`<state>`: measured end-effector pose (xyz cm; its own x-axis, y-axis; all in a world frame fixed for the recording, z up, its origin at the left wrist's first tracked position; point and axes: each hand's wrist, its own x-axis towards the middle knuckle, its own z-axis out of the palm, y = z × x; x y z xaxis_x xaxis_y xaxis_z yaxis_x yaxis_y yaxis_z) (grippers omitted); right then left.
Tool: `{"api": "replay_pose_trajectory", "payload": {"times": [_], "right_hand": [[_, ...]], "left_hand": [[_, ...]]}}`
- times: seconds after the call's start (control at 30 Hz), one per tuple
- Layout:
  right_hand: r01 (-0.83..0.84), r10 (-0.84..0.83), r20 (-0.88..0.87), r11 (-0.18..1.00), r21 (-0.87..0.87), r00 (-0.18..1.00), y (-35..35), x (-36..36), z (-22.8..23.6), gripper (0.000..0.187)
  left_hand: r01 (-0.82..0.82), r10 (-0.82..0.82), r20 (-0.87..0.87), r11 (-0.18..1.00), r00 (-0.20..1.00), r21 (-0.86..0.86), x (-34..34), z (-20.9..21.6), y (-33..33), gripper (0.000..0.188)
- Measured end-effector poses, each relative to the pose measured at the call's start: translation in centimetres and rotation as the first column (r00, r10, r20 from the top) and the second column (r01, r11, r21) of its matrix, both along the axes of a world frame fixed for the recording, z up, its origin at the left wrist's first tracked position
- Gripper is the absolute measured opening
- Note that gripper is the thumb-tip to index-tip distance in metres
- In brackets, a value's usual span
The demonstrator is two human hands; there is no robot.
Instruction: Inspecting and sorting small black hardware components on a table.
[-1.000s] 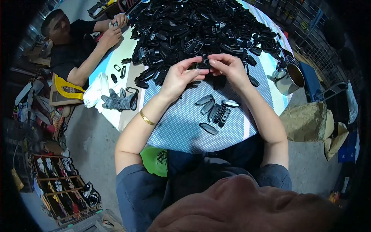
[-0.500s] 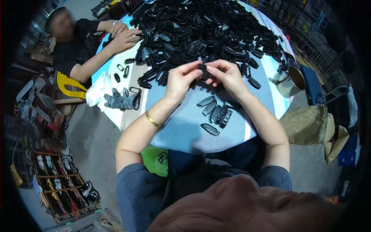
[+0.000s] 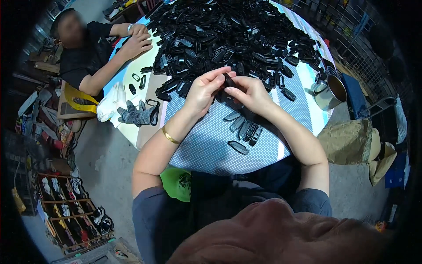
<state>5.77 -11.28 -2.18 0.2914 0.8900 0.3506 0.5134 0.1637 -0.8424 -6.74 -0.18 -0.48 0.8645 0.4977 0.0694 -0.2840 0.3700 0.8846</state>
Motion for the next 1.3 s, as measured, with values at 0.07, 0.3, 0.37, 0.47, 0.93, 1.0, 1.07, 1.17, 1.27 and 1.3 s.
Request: {"api": "replay_pose_trajectory", "payload": {"times": [0.07,0.3,0.37,0.47,0.93,1.0,1.07,1.17,1.27,1.3], "right_hand": [[0.024,-0.025,0.052,0.999,0.025,0.998,-0.2,-0.4,0.2,0.025],[0.126,-0.228,0.354,0.949,0.289,0.907,-0.6,-1.3,0.7,0.023],[0.071,-0.168,0.408,0.968,0.243,0.897,-0.4,-0.7,1.2,0.025],[-0.055,0.040,-0.067,0.971,-0.235,0.997,-0.4,3.8,2.9,0.022],[0.496,-0.343,0.557,0.855,-0.148,0.757,-0.6,13.2,-0.6,0.024],[0.493,-0.340,0.557,0.858,-0.146,0.758,-0.6,12.3,-0.3,0.025],[0.496,-0.318,0.618,0.857,-0.136,0.719,-0.6,11.3,0.6,0.024],[0.516,-0.418,0.653,0.855,0.048,0.632,-0.6,11.0,0.5,0.021],[0.515,-0.556,0.531,0.823,0.241,0.640,-0.7,9.3,1.1,0.020],[0.402,-0.417,0.203,0.909,0.108,0.886,-0.7,8.5,1.5,0.020]], "left_hand": [[0.055,-0.056,0.002,0.990,0.998,0.133,-0.2,-0.3,0.5,0.025],[0.025,-0.031,0.028,0.984,0.999,0.176,-0.3,-0.3,0.0,0.022],[0.004,-0.010,0.042,0.991,0.999,0.132,-0.2,-0.2,0.1,0.021],[0.112,-0.069,-0.129,0.923,0.989,0.368,0.2,-0.2,0.1,0.026],[0.040,0.291,-0.034,-0.016,0.956,0.999,1.5,-2.0,-0.7,0.032],[0.040,0.313,-0.019,-0.059,0.950,0.997,1.8,-2.2,-1.0,0.035],[0.035,0.337,-0.003,-0.089,0.942,0.995,2.0,-2.7,-0.7,0.036],[0.025,0.350,0.005,-0.081,0.937,0.996,1.8,-2.8,-0.4,0.032],[-0.102,0.344,0.103,-0.020,0.933,0.995,1.6,-2.5,0.2,0.029],[-0.161,0.353,0.145,0.017,0.924,0.987,1.6,-2.4,0.4,0.024]]}}
